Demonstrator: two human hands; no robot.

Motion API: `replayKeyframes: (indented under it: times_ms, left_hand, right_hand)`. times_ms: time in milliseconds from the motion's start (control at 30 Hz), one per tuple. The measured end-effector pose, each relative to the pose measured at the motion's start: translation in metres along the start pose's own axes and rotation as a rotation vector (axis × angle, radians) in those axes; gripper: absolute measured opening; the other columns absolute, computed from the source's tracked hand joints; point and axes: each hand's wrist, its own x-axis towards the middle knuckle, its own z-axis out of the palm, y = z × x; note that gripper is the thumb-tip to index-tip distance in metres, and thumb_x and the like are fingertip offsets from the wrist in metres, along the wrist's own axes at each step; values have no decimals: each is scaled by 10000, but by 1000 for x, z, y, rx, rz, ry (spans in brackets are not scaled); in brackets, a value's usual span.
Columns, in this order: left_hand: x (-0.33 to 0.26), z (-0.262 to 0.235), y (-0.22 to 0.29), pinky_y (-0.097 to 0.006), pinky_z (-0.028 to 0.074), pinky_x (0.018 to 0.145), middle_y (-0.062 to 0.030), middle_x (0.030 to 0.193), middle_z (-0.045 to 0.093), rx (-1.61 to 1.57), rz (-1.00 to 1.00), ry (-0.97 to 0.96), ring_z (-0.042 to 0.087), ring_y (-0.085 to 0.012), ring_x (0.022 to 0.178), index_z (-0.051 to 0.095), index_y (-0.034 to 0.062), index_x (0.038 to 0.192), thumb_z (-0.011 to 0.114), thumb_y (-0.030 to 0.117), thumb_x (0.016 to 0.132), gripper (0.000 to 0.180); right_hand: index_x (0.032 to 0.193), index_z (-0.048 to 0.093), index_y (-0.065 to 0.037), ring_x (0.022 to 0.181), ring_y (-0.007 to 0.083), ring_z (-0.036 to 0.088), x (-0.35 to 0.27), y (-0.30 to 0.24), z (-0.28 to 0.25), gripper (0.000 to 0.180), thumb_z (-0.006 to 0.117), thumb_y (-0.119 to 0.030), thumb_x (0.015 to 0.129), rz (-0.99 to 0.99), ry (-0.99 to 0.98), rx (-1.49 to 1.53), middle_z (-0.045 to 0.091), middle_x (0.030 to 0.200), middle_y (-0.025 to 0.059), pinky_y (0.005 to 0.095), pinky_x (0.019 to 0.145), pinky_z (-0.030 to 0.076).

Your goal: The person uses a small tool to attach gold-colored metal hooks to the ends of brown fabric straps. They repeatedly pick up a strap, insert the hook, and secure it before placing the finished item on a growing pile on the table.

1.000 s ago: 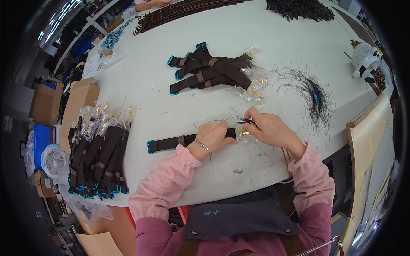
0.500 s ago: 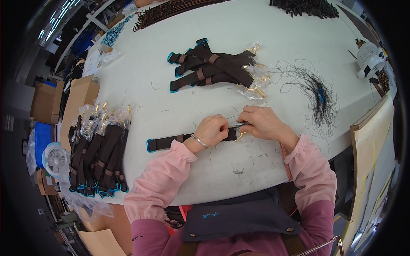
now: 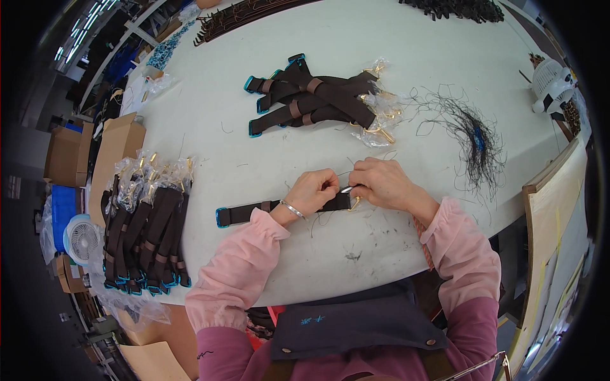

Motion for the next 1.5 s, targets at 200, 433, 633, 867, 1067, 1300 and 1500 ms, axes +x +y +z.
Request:
replayKeyframes:
  times_ms: [200,433,633,867,1067,1300,1500]
  left_hand:
    - [-2,0,-1,-187,446,467,18,696,509,-45,15,8,472,-38,585,531,26,833,535,110,854,86]
    - [-5,1,1,-204,469,473,-4,695,520,-82,-7,68,489,-51,574,516,9,832,537,107,857,104]
    - [-6,4,0,-280,452,461,-70,625,542,-16,71,127,534,-136,500,503,-2,821,526,104,847,111]
    - [-4,4,0,-309,438,456,-95,573,534,5,98,120,555,-180,469,497,-8,808,513,97,844,113]
    - [-10,0,8,-237,507,503,-49,707,547,-82,-29,110,534,-92,594,486,0,858,500,113,882,116]
    - [-5,-11,66,-233,487,524,-50,805,574,-81,211,-100,561,-96,667,507,20,908,497,104,882,88]
    - [17,-35,44,-294,484,689,-39,920,571,115,314,-165,570,-133,844,539,36,991,623,60,785,224]
  right_hand:
    - [784,594,-100,810,221,560,1,4,4,97,661,-145,731,11,7,71,554,785,13,367,637,441]
    - [779,591,-95,810,220,560,2,-2,-1,120,674,-161,722,-11,-14,19,554,791,16,371,640,436]
    - [779,589,-85,806,223,562,8,-3,1,140,684,-166,715,-18,-46,41,559,795,23,369,650,434]
    - [783,581,-64,787,237,575,10,-1,5,138,653,-178,751,55,-51,71,566,805,43,378,636,450]
    - [785,539,-49,724,209,551,-32,-41,-1,204,682,-179,721,-6,230,-176,511,770,40,332,571,464]
    - [846,570,-76,774,197,534,-56,-22,2,232,708,-181,693,-13,207,-170,507,830,31,338,611,473]
    - [904,597,-93,808,217,545,-58,-10,-1,233,696,-190,717,-10,210,-35,527,881,33,349,678,470]
